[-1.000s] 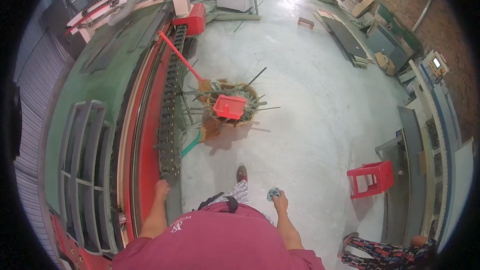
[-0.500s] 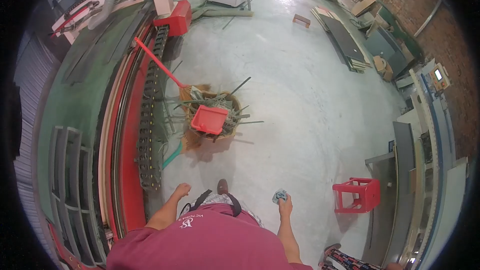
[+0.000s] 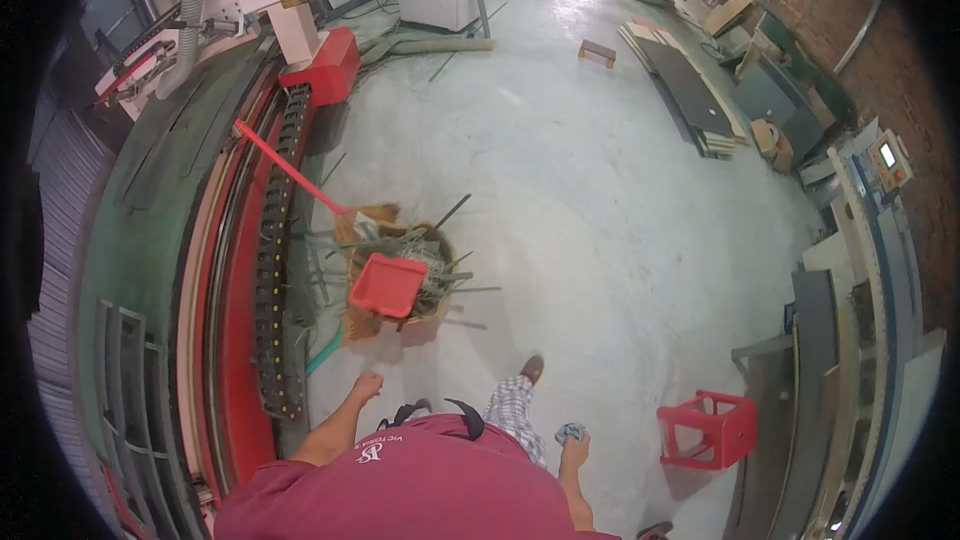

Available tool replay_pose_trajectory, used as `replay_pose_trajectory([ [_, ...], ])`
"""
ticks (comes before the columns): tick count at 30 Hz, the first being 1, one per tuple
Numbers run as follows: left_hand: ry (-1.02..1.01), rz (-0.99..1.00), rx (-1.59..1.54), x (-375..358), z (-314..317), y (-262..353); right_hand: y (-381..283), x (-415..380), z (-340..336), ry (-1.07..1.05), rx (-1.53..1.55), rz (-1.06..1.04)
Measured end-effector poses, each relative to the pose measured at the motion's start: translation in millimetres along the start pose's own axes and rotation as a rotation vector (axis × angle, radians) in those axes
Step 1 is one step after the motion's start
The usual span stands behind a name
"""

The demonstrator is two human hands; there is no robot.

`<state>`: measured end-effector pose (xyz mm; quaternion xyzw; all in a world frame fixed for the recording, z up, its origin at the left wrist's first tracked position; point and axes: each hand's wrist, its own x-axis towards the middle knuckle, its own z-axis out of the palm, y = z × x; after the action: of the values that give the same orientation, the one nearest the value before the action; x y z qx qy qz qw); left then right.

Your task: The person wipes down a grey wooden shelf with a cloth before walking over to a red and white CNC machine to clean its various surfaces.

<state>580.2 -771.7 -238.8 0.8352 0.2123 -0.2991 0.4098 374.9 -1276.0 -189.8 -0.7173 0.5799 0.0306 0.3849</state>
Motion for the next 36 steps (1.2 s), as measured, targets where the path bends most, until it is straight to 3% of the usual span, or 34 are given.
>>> replay_pose_trajectory([
  [6,-0.041,-0.095,-0.177,-7.6,93.4,133.5,-119.7,141.0,-39.6,0.038,-0.042,-0.232],
  [9,-0.078,-0.048,-0.215,-6.3,124.1,181.3,-198.6,187.4,-68.2,-0.088,-0.158,-0.438],
  [13,-0.077,-0.054,-0.164,9.8,153.2,191.9,-261.8,256.0,-78.7,-0.206,-0.319,-0.595],
  [15,-0.049,-0.038,-0.163,14.3,158.4,199.6,-277.4,277.6,-75.3,-0.220,-0.277,-0.608],
  [21,-0.075,-0.313,-0.105,24.3,182.5,210.1,-305.4,316.7,-55.5,-0.293,-0.233,-0.595],
  [27,-0.042,-0.470,-0.219,73.6,203.5,295.2,-322.1,374.7,-72.9,-0.348,-0.345,-0.472],
  [34,0.022,-0.169,-0.277,205.9,214.6,445.3,-398.5,473.1,-99.8,-0.260,-0.448,-0.421],
  [36,-0.028,0.337,0.295,292.1,225.4,440.8,-443.2,499.0,-99.7,-0.233,-0.420,-0.420],
])
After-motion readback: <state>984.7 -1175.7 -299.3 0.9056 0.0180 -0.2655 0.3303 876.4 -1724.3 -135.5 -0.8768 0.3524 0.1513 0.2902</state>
